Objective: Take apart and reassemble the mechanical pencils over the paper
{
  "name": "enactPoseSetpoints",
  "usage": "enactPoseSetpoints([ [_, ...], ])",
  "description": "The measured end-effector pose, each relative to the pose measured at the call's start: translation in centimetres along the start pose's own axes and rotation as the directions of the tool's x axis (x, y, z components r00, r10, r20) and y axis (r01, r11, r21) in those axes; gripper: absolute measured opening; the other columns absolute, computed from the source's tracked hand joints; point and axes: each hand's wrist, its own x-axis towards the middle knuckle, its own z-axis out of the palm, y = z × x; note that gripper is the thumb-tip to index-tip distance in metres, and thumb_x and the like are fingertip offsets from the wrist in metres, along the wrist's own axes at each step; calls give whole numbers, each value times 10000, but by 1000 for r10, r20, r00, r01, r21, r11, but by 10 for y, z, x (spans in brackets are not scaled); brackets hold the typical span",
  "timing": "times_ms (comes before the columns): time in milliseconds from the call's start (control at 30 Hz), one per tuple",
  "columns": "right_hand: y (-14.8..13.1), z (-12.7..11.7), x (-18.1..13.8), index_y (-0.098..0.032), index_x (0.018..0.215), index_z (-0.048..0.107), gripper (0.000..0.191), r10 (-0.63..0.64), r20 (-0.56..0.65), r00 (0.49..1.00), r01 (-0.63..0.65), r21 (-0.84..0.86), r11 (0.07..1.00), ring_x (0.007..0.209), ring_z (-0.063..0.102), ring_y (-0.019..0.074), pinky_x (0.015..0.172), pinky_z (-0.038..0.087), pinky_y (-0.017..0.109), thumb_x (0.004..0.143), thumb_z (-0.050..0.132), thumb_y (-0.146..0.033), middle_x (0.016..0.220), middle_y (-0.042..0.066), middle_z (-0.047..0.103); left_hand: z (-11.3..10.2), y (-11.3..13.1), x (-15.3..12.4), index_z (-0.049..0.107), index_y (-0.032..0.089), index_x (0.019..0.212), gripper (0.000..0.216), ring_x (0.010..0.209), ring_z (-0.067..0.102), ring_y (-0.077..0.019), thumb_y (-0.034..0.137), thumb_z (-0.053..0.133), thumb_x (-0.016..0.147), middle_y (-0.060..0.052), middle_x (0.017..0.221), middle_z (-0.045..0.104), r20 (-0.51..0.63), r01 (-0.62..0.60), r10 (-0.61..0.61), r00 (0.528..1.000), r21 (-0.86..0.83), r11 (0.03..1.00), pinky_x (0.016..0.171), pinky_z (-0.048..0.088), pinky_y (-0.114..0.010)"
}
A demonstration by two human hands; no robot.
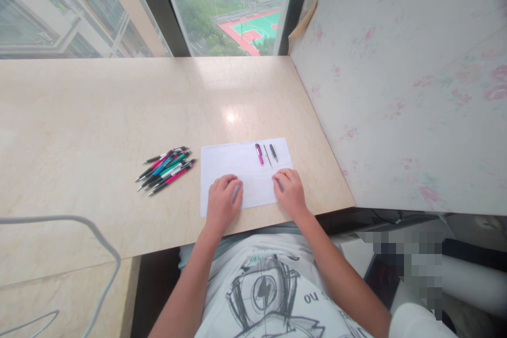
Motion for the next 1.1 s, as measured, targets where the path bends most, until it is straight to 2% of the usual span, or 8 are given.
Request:
enactPoseSetpoints([
  [767,0,1,0,-214,904,669,169,11,6,1000,-11,-25,1000,941,556,234,868,474,370,905,526,-123,962,80,643,1,1,-1,656,206,1019,161,1006,592,-268,246,517,949,-110,1131,643,1,-8,8,1000,19,1000,893,453,-437],
  [900,0,-3,4,-207,914,681,166,8,41,999,-6,-32,999,947,575,237,868,475,364,910,527,-145,955,84,664,1,2,-2,658,213,1025,170,1012,592,-269,245,512,947,-112,1134,645,9,0,0,1000,23,1000,894,452,-443],
  [1000,-4,-7,14,-206,983,693,182,58,92,994,-53,-58,997,906,610,227,835,478,345,925,522,-188,932,78,692,1,1,-2,660,224,1038,179,1022,590,-269,242,509,944,-112,1145,643,15,2,-2,1000,19,1000,901,448,-448],
  [1100,-16,-8,29,-217,1086,688,218,200,151,968,-172,-180,968,788,648,212,726,465,317,943,529,-261,840,53,714,3,1,-3,656,227,1043,181,1031,586,-273,248,504,947,-111,1149,640,15,2,-3,1000,25,1000,904,443,-449],
])
